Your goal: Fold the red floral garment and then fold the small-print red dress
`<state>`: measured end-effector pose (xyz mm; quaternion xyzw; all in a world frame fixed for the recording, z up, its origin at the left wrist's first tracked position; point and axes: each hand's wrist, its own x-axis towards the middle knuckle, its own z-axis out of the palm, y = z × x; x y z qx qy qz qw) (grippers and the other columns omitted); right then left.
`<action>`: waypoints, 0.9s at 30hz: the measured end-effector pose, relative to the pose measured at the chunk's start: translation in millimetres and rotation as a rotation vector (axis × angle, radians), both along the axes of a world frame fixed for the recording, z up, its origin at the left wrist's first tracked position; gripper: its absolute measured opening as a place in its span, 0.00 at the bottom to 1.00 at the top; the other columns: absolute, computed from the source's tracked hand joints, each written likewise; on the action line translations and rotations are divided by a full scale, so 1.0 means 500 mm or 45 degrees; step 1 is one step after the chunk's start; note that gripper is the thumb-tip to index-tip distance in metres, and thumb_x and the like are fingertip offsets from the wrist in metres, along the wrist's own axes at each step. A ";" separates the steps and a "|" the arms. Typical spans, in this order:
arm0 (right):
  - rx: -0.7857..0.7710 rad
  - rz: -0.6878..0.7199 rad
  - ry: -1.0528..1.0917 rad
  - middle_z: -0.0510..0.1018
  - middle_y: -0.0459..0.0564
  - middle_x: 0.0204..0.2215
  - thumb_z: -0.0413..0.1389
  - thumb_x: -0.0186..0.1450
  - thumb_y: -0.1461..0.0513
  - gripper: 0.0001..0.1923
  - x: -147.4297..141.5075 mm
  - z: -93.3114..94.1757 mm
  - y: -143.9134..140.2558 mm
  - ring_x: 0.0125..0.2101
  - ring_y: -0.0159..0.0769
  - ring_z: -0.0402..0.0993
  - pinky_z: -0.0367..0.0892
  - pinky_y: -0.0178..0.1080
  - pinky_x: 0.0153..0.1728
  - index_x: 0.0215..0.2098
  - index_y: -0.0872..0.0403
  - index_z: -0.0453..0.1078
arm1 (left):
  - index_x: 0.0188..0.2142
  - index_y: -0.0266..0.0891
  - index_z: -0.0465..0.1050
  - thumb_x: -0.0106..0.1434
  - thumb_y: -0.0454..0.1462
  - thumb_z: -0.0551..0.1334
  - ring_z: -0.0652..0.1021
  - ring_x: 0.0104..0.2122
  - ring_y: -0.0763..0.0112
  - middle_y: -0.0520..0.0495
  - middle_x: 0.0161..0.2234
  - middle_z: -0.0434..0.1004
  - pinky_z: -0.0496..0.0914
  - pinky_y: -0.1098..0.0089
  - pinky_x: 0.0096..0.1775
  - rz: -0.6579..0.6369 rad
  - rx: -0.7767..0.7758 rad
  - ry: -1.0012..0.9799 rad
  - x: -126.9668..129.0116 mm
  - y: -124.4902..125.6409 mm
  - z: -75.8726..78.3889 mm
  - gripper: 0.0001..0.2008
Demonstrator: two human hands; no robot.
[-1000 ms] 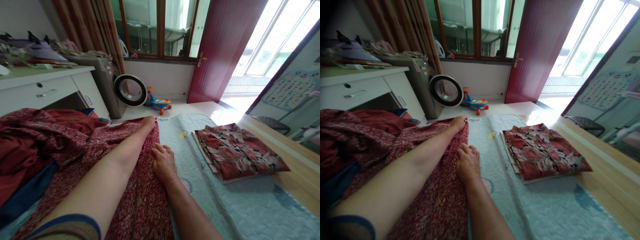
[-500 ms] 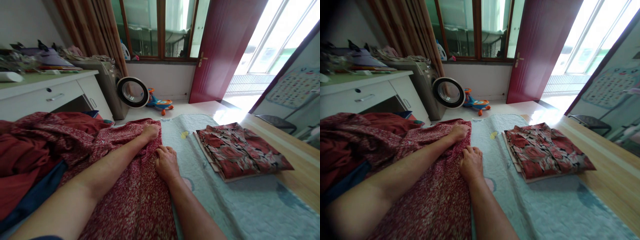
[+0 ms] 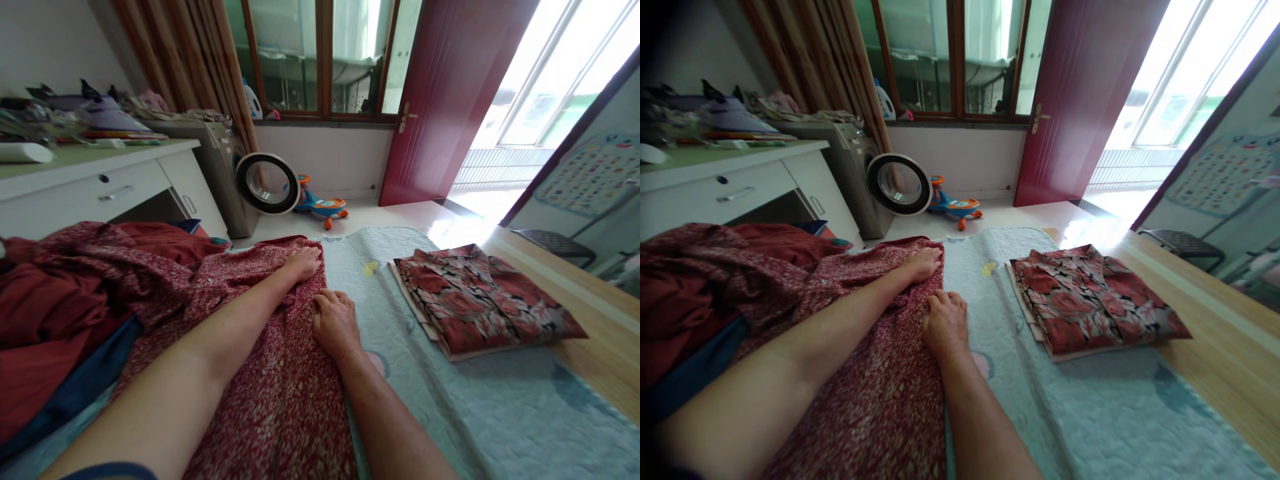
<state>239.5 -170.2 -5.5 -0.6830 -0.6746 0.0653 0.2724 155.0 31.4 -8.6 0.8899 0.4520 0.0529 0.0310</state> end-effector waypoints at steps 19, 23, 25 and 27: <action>0.016 0.019 -0.020 0.77 0.49 0.50 0.52 0.61 0.66 0.15 0.007 0.004 -0.002 0.51 0.41 0.65 0.57 0.41 0.54 0.43 0.50 0.76 | 0.58 0.40 0.68 0.68 0.39 0.54 0.69 0.59 0.63 0.43 0.59 0.71 0.62 0.62 0.60 -0.217 -0.014 -0.027 -0.070 -0.128 0.023 0.20; 0.018 0.023 -0.021 0.77 0.50 0.47 0.53 0.61 0.67 0.13 0.011 0.008 -0.005 0.49 0.40 0.66 0.57 0.40 0.53 0.41 0.51 0.76 | 0.56 0.42 0.69 0.69 0.39 0.53 0.65 0.62 0.60 0.43 0.62 0.66 0.58 0.56 0.63 -0.137 0.069 -0.053 -0.070 -0.151 0.033 0.18; 0.030 0.011 -0.023 0.77 0.50 0.47 0.53 0.61 0.67 0.13 0.014 0.007 -0.004 0.49 0.40 0.66 0.57 0.39 0.52 0.41 0.51 0.76 | 0.55 0.42 0.70 0.69 0.38 0.52 0.64 0.63 0.60 0.44 0.63 0.66 0.57 0.56 0.63 -0.112 0.130 -0.091 -0.076 -0.189 0.045 0.18; 0.034 -0.003 -0.038 0.76 0.51 0.48 0.53 0.61 0.66 0.13 0.016 0.005 -0.003 0.48 0.41 0.65 0.57 0.39 0.51 0.42 0.52 0.76 | 0.55 0.42 0.71 0.68 0.36 0.53 0.65 0.62 0.61 0.44 0.62 0.67 0.57 0.57 0.63 -0.106 0.158 -0.125 -0.090 -0.246 0.056 0.17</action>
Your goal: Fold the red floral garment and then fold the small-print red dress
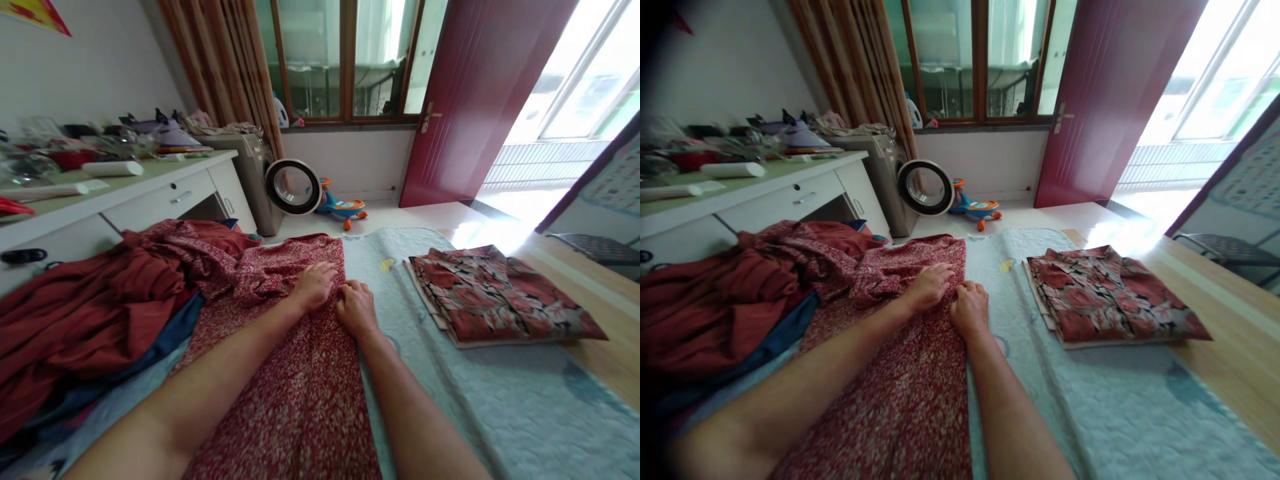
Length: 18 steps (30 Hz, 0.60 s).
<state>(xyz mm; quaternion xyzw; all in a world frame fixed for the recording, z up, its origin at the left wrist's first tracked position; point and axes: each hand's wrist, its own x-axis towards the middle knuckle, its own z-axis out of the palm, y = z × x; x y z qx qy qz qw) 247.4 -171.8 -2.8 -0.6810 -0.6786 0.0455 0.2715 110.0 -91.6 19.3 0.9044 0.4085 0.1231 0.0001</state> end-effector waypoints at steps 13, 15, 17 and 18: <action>-0.061 0.032 -0.150 0.75 0.53 0.45 0.51 0.66 0.62 0.13 0.010 0.004 -0.004 0.46 0.42 0.67 0.57 0.39 0.48 0.44 0.52 0.75 | 0.58 0.48 0.67 0.66 0.45 0.59 0.65 0.62 0.56 0.43 0.62 0.66 0.57 0.51 0.64 -0.123 -0.208 0.026 -0.109 -0.415 -0.010 0.21; -0.082 0.019 -0.187 0.75 0.53 0.46 0.50 0.67 0.61 0.13 0.008 0.006 -0.004 0.46 0.42 0.67 0.57 0.40 0.48 0.45 0.52 0.75 | 0.58 0.47 0.67 0.67 0.43 0.59 0.65 0.62 0.57 0.43 0.62 0.66 0.58 0.52 0.63 -0.127 -0.213 0.013 -0.113 -0.447 -0.008 0.21; -0.126 0.014 -0.225 0.74 0.54 0.47 0.49 0.68 0.60 0.14 0.006 0.010 -0.002 0.47 0.43 0.67 0.57 0.40 0.49 0.46 0.52 0.74 | 0.58 0.45 0.66 0.67 0.42 0.59 0.65 0.62 0.57 0.44 0.62 0.66 0.59 0.53 0.63 -0.126 -0.216 0.007 -0.117 -0.476 0.002 0.20; -0.148 0.020 -0.239 0.74 0.55 0.47 0.49 0.68 0.60 0.14 0.006 0.012 -0.001 0.47 0.44 0.67 0.58 0.41 0.49 0.47 0.52 0.73 | 0.58 0.44 0.66 0.67 0.41 0.59 0.65 0.62 0.57 0.44 0.62 0.66 0.59 0.53 0.63 -0.124 -0.218 0.007 -0.120 -0.491 0.008 0.20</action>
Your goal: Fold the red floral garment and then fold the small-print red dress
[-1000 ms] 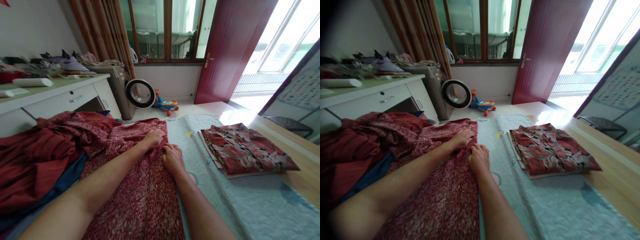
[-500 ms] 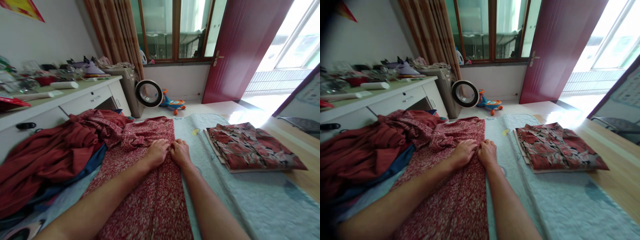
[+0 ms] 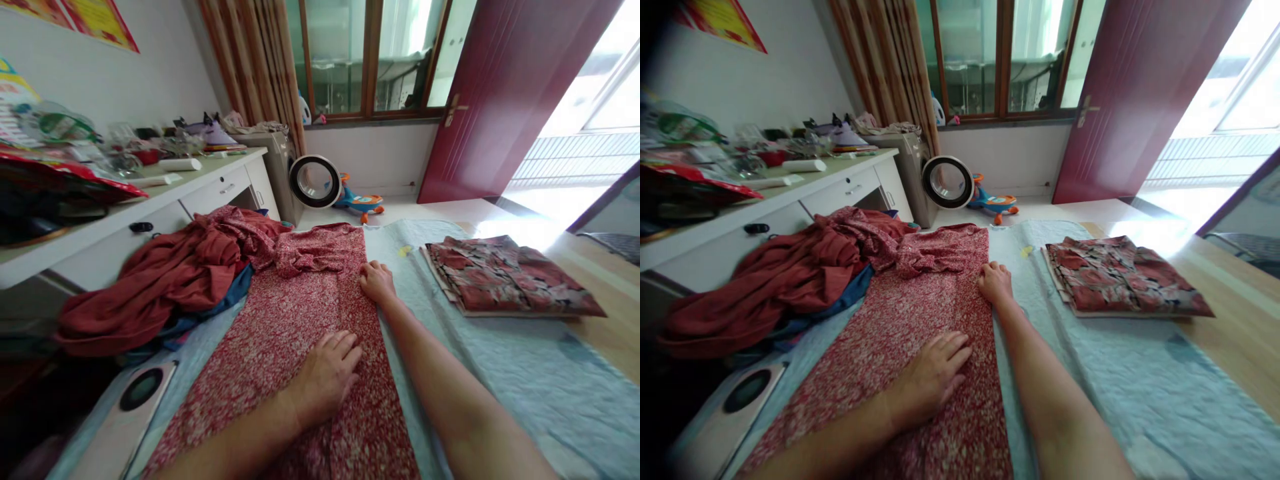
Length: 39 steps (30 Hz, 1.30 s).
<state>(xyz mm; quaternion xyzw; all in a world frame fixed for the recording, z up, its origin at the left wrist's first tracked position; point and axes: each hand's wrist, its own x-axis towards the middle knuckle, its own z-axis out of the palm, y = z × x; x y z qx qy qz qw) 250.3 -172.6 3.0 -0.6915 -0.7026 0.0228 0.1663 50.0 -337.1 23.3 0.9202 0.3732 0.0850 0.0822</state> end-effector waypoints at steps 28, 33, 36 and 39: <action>-0.105 0.476 0.031 0.62 0.52 0.65 0.56 0.65 0.52 0.28 0.030 0.015 -0.478 0.63 0.51 0.54 0.51 0.55 0.62 0.62 0.50 0.64 | 0.49 0.40 0.73 0.66 0.37 0.60 0.71 0.55 0.60 0.43 0.52 0.74 0.63 0.55 0.59 -0.186 -0.064 -0.365 -0.067 -0.193 -0.001 0.12; -0.107 0.478 0.058 0.62 0.52 0.65 0.56 0.65 0.51 0.29 0.031 0.016 -0.564 0.63 0.52 0.54 0.52 0.57 0.62 0.62 0.50 0.64 | 0.42 0.40 0.74 0.67 0.37 0.58 0.72 0.49 0.61 0.44 0.46 0.75 0.67 0.58 0.54 -0.180 -0.092 -0.440 -0.075 -0.200 -0.008 0.07; -0.124 0.471 0.071 0.62 0.52 0.65 0.56 0.65 0.50 0.29 0.035 0.017 -0.599 0.63 0.53 0.54 0.52 0.57 0.62 0.62 0.50 0.64 | 0.37 0.40 0.73 0.67 0.36 0.59 0.72 0.46 0.62 0.44 0.44 0.74 0.67 0.60 0.51 -0.177 -0.108 -0.441 -0.079 -0.202 -0.008 0.05; -0.133 0.480 0.093 0.63 0.53 0.65 0.56 0.66 0.51 0.28 0.039 0.023 -0.620 0.63 0.53 0.54 0.53 0.57 0.62 0.61 0.51 0.64 | 0.34 0.40 0.72 0.66 0.35 0.59 0.72 0.44 0.63 0.45 0.41 0.74 0.67 0.61 0.50 -0.166 -0.118 -0.434 -0.081 -0.202 -0.006 0.04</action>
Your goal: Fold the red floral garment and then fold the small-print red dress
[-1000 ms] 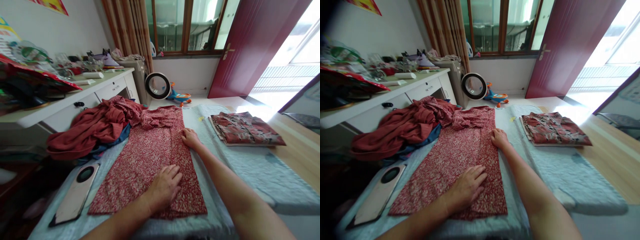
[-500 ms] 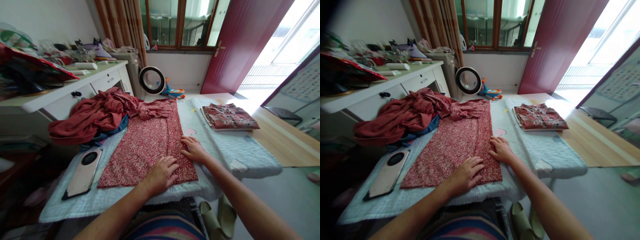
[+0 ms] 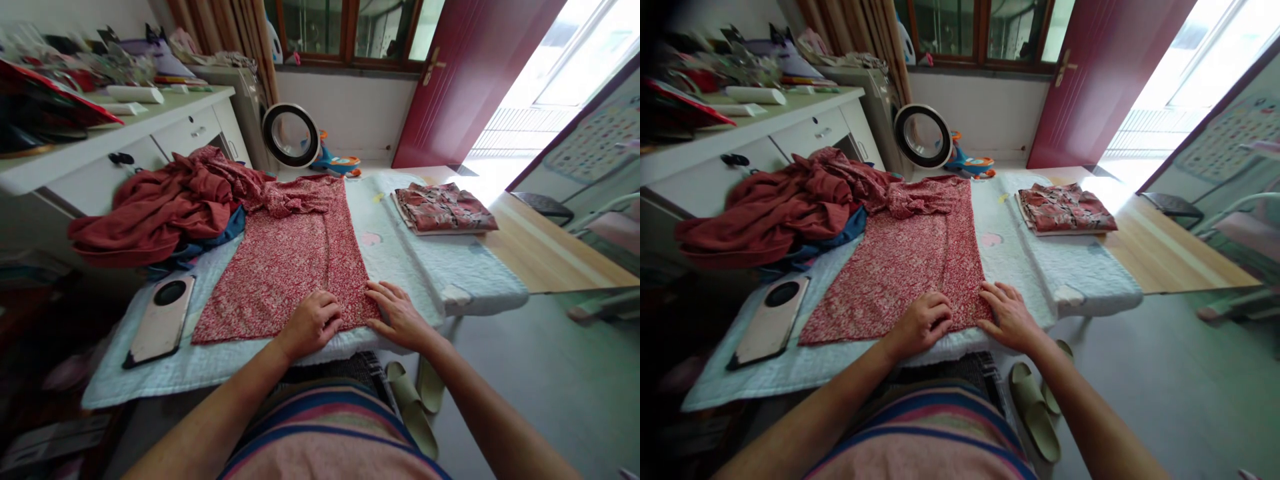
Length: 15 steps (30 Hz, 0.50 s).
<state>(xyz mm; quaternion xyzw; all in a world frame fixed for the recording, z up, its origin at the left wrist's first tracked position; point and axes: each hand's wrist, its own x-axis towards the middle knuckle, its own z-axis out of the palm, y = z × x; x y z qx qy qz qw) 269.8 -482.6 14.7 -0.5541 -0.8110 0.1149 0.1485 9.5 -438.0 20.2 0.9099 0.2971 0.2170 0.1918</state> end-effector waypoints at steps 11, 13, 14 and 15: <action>-0.179 0.066 0.190 0.78 0.50 0.34 0.52 0.68 0.57 0.10 -0.015 0.101 0.061 0.37 0.38 0.73 0.66 0.42 0.43 0.35 0.50 0.74 | 0.35 0.41 0.72 0.65 0.36 0.60 0.72 0.43 0.64 0.47 0.38 0.75 0.67 0.63 0.48 -0.012 -0.098 0.048 -0.003 -0.002 0.024 0.03; -0.138 0.061 0.209 0.78 0.50 0.35 0.52 0.66 0.59 0.09 -0.020 0.111 0.105 0.37 0.38 0.73 0.66 0.40 0.42 0.37 0.51 0.74 | 0.35 0.41 0.73 0.65 0.35 0.60 0.72 0.42 0.65 0.47 0.38 0.75 0.68 0.65 0.47 -0.047 -0.174 0.038 -0.008 0.005 0.040 0.03; -0.103 0.063 0.206 0.79 0.50 0.35 0.53 0.66 0.60 0.08 -0.024 0.115 0.132 0.37 0.38 0.74 0.66 0.40 0.42 0.38 0.51 0.74 | 0.35 0.41 0.73 0.65 0.35 0.60 0.73 0.42 0.66 0.48 0.38 0.75 0.68 0.65 0.47 -0.050 -0.211 0.023 -0.011 0.012 0.050 0.03; -0.069 0.069 0.194 0.79 0.50 0.35 0.53 0.65 0.60 0.08 -0.029 0.118 0.160 0.37 0.37 0.74 0.66 0.39 0.42 0.38 0.52 0.74 | 0.36 0.41 0.73 0.65 0.35 0.60 0.73 0.42 0.66 0.48 0.38 0.76 0.68 0.65 0.48 -0.034 -0.245 -0.003 -0.015 0.021 0.060 0.03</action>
